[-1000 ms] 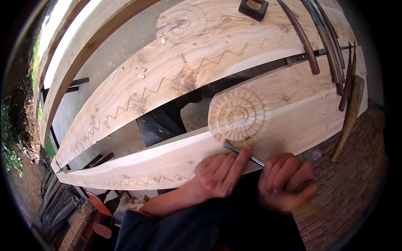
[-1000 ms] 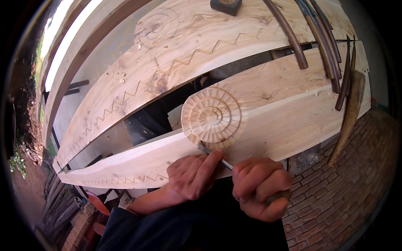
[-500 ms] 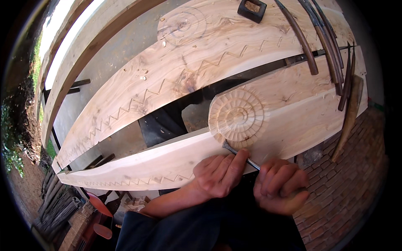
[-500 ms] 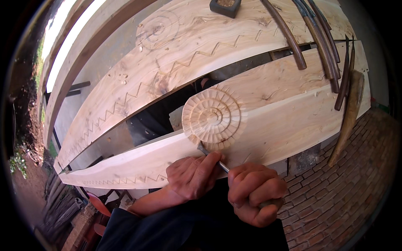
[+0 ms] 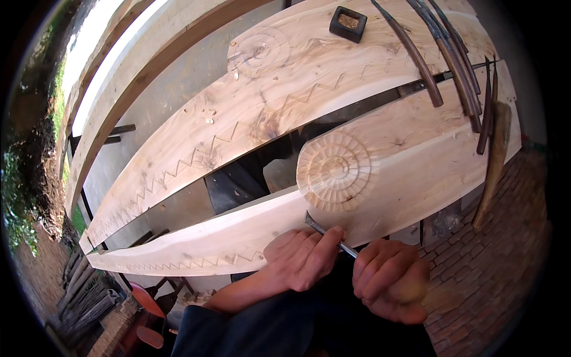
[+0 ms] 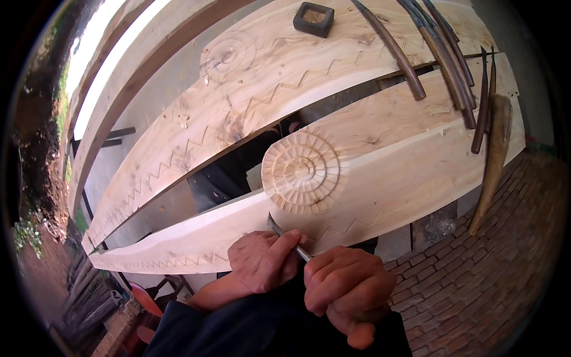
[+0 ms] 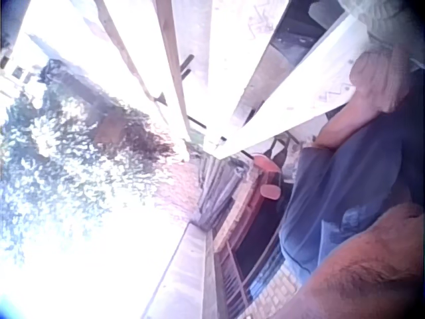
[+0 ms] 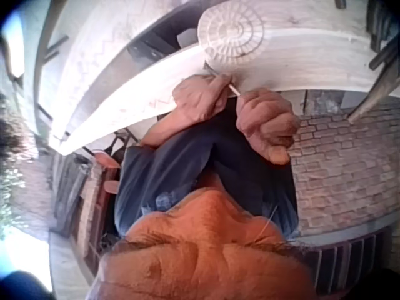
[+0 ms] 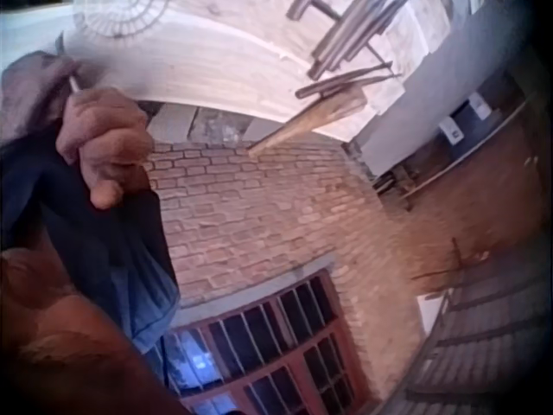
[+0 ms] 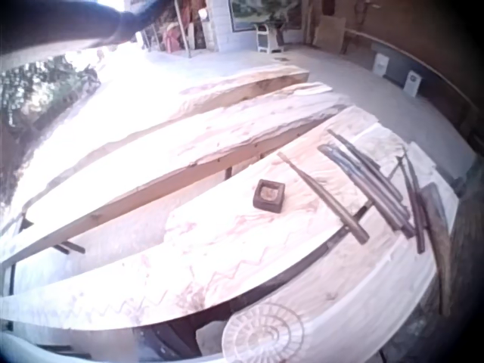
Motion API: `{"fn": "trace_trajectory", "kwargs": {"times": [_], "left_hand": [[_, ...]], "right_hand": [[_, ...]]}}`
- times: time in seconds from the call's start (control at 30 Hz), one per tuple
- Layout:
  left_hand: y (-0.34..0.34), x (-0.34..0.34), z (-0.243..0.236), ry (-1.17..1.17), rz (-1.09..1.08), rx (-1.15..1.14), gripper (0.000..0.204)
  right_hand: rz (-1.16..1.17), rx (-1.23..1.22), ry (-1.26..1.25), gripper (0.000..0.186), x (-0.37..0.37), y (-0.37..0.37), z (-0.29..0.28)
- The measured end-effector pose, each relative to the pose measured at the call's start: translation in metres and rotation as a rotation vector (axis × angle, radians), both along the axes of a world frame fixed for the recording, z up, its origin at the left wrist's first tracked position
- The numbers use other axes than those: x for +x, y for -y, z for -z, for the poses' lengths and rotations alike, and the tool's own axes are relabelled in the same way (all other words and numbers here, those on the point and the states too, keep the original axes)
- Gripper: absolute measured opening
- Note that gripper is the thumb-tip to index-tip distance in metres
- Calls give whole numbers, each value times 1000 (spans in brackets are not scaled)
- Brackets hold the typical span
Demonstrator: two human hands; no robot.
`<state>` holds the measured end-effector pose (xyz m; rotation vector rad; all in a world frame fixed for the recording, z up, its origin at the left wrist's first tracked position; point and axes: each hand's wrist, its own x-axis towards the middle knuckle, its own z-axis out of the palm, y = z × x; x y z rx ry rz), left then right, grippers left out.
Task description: The person carves a spiral pattern into a wooden plank using a chisel and mallet. They repeatedly strike the chisel to deepen the grooves and occasionally switch tools to refine the design.
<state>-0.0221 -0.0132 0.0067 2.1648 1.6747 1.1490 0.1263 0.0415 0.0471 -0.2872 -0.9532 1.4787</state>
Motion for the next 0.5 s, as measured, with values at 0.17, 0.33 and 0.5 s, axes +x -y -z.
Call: {"fn": "trace_trajectory", "kwargs": {"times": [0.17,0.33,0.5], "left_hand": [[9,0,-16,-63,41,13,37],[8,-8,-10,-215,-54,-225,57],[-2,-26,-9,-389,-91,-217,53]], "right_hand": [[86,27,78,54,27,13,-5],[412,23,257,58,78,17,-13],[399,-11,181,61,95,14,-4]]}}
